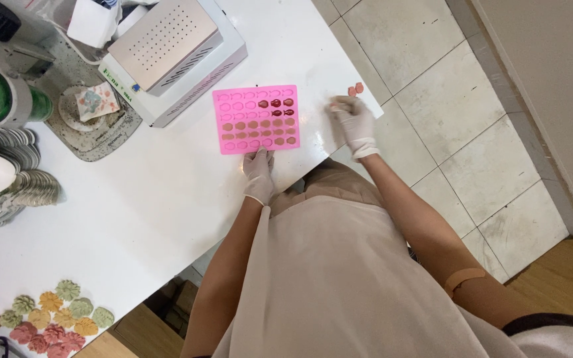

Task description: The recorder removes small wax flowers from a silicone mold and organizes various colored wax pieces on a workbench.

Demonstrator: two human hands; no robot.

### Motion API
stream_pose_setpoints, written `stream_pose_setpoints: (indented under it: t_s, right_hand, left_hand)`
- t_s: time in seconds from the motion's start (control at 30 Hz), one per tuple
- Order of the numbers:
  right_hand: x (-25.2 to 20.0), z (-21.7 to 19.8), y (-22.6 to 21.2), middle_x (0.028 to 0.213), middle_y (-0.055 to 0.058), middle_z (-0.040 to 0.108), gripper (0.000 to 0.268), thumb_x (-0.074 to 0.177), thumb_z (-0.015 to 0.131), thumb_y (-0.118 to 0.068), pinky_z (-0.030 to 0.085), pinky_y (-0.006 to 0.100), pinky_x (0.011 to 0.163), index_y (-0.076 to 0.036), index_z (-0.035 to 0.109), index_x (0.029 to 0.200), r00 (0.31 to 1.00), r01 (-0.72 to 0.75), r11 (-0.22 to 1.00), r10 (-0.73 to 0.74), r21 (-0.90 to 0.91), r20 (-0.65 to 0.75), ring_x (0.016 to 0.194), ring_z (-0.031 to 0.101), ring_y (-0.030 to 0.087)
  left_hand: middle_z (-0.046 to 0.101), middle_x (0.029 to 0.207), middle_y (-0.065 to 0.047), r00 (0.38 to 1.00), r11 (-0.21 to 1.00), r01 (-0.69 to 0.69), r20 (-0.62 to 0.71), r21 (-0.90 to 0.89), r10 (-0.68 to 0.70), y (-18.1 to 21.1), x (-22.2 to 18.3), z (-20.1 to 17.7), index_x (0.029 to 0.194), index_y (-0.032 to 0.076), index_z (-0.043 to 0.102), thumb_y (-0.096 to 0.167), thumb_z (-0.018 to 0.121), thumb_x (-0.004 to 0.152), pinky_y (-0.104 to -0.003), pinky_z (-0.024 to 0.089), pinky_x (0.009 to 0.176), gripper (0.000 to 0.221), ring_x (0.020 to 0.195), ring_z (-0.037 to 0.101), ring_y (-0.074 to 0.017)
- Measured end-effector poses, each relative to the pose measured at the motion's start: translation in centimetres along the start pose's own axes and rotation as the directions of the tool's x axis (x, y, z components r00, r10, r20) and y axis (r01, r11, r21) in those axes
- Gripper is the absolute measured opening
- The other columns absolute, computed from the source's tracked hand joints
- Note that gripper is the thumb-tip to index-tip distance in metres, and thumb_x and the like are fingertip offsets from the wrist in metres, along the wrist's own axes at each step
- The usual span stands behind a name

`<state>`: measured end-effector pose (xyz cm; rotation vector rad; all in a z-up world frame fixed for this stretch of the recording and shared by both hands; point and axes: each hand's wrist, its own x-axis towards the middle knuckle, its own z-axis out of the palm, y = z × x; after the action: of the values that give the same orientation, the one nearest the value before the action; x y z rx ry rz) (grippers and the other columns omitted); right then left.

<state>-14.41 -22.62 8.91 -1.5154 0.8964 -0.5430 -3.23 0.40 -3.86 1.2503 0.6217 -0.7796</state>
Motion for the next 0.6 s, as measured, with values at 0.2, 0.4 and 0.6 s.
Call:
stream_pose_setpoints:
  t_s: [0.2,0.4,0.6]
  right_hand:
    - [2.9,-6.8,2.7,0.091,0.007,0.076,0.016,0.09,0.076,-0.008,0.059,0.024,0.072,0.003,0.073,0.1,0.891,-0.306,0.948,0.318,0.087,-0.326,0.077,0.07,0.012]
    - [3.6,-5.8,2.5,0.091,0.005,0.077,0.016,0.09,0.073,-0.006,0.057,0.023,0.07,0.003,0.076,0.103,0.87,-0.363,0.925,0.379,0.111,-0.314,0.077,0.069,0.009]
    - [3.8,-5.9,2.9,0.094,0.005,0.076,0.019,0.092,0.069,-0.006,0.054,0.023,0.069,0.003,0.077,0.106,0.882,-0.389,0.914,0.406,0.117,-0.241,0.077,0.066,0.009]
  left_hand:
    - [0.07,0.101,-0.003,1.0,0.999,-0.017,0.012,-0.045,0.018,-1.4,1.4,-0.8,0.109,0.009,0.061,0.013,0.066,0.102,-0.026,0.05,0.067,0.009,0.09,0.071,-0.0143]
    - [0.07,0.117,-0.005,0.995,0.994,0.092,-0.032,-0.06,-0.094,1.9,-2.8,1.2,0.125,0.013,0.053,0.013,0.061,0.099,-0.033,0.055,0.086,0.027,0.107,0.073,-0.0206]
    - [0.067,0.125,-0.008,0.966,0.944,0.257,0.053,-0.208,-0.251,1.9,-3.8,1.7,0.136,0.013,0.049,0.01,0.062,0.097,-0.041,0.052,0.093,0.041,0.122,0.067,-0.0247]
